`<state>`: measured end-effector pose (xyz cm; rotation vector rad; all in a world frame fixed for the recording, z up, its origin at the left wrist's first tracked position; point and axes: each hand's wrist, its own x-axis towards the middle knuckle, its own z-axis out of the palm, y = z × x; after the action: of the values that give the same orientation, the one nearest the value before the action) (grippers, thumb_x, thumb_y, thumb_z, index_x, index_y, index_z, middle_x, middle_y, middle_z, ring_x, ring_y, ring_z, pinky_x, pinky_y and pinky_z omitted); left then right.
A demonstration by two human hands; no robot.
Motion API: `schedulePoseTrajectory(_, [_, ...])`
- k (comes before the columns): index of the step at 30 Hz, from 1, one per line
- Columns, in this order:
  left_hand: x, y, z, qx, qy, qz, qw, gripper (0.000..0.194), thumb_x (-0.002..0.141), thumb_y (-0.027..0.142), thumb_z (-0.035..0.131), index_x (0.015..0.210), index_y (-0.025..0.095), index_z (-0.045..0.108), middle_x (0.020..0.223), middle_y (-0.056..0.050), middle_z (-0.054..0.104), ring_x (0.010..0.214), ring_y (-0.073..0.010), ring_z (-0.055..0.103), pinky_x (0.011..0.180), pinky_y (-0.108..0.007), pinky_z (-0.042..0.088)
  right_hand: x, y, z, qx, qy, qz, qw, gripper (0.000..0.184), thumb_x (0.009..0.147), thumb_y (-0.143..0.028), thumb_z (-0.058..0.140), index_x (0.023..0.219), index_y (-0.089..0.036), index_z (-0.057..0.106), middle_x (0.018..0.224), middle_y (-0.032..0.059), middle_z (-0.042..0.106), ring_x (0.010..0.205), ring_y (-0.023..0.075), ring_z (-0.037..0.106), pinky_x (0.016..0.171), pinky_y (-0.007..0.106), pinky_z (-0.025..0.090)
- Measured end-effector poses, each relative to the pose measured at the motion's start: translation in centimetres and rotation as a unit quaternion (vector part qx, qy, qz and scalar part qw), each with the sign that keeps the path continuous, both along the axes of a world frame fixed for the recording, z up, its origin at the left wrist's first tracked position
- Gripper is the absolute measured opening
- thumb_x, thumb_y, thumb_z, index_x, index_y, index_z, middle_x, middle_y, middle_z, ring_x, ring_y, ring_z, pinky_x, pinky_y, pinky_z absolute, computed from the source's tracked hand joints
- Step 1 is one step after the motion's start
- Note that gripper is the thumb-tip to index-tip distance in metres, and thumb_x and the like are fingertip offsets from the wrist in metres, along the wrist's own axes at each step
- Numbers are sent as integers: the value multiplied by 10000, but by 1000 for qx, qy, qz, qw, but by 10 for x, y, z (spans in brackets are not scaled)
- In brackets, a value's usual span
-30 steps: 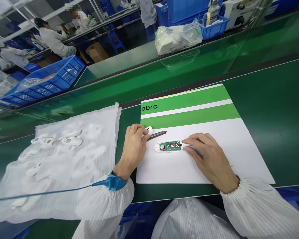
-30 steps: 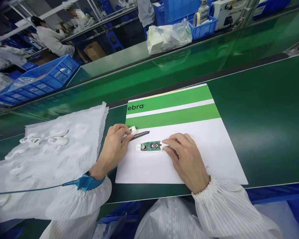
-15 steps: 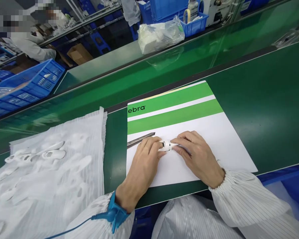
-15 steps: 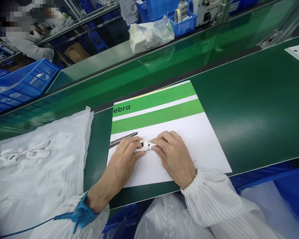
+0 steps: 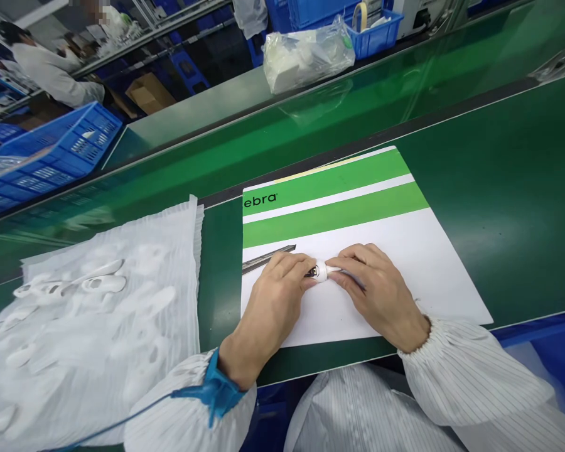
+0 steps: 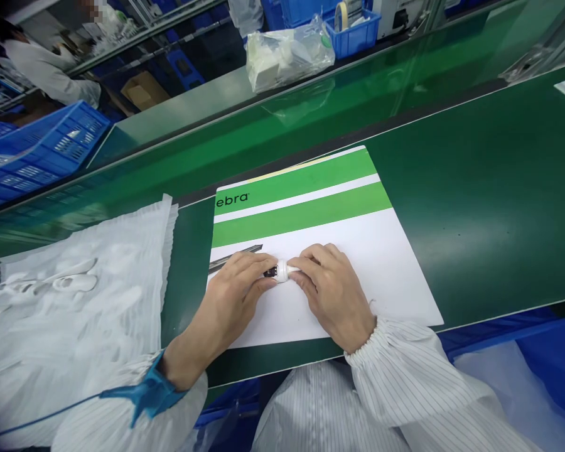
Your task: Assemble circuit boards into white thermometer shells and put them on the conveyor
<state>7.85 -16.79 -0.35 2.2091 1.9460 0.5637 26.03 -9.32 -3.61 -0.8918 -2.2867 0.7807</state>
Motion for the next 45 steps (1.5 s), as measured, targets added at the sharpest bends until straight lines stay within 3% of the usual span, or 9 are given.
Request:
schedulePoseTrajectory(5, [-7,0,0,-37,-24,-10,999,278,918,181,584,1194,199,613,1192,-61,646,1126,-231,553,959,-423,522,0,-1,1,5,-1,-11,1000,210,981,-278,508,1084,-226,683,1002,65,628,930,217,538,838,397,459])
schedulePoseTrajectory(11, [-9,-5,-2,-33,-78,36,996,318,912,170,593,1223,233,612,1218,-48,619,1173,-214,520,1009,-410,481,2,-1,3,6,-1,-7,1000,224,979,-273,514,1107,-222,691,1002,56,636,930,205,537,835,378,471])
schedulePoseTrajectory(17, [-6,-5,-3,-48,-83,36,995,308,909,185,602,1212,233,619,1199,-46,620,1153,-211,522,998,-404,479,2,8,16,-54,1,2,999,225,979,-299,519,1104,-257,701,1016,37,646,965,193,564,852,348,479])
schedulePoseTrajectory(22, [-6,-3,7,-60,-87,42,994,288,928,251,584,1213,218,612,1219,-53,629,1180,-215,535,1011,-403,477,-13,4,11,16,-10,26,999,295,934,-384,589,1152,-205,677,1002,69,626,938,222,541,869,397,459])
schedulePoseTrajectory(28, [4,6,12,-80,-98,47,991,380,874,379,657,1202,192,613,1221,-57,650,1160,-225,563,1006,-398,486,-15,-2,5,63,-36,25,997,275,952,-277,554,1183,-165,652,996,86,603,900,222,498,822,388,451])
schedulePoseTrajectory(33, [4,10,6,-63,-103,48,991,387,852,365,683,1180,167,627,1179,-59,671,1137,-222,573,987,-387,501,-17,-1,8,87,-58,23,994,289,927,-212,581,1207,-179,644,993,66,616,874,212,492,786,377,451])
schedulePoseTrajectory(39, [-6,13,15,-120,-114,41,985,356,845,332,698,1170,201,639,1202,-28,671,1147,-200,589,1016,-373,490,-21,-7,9,116,-41,0,992,249,917,-217,609,1145,-136,670,970,73,634,863,204,522,759,366,460])
schedulePoseTrajectory(45, [0,12,7,-72,-90,28,993,324,826,237,715,1127,157,627,1162,-66,658,1110,-223,578,976,-393,507,-23,-11,6,144,-28,-2,989,256,912,-142,601,1149,-71,670,939,95,654,860,191,539,765,320,492])
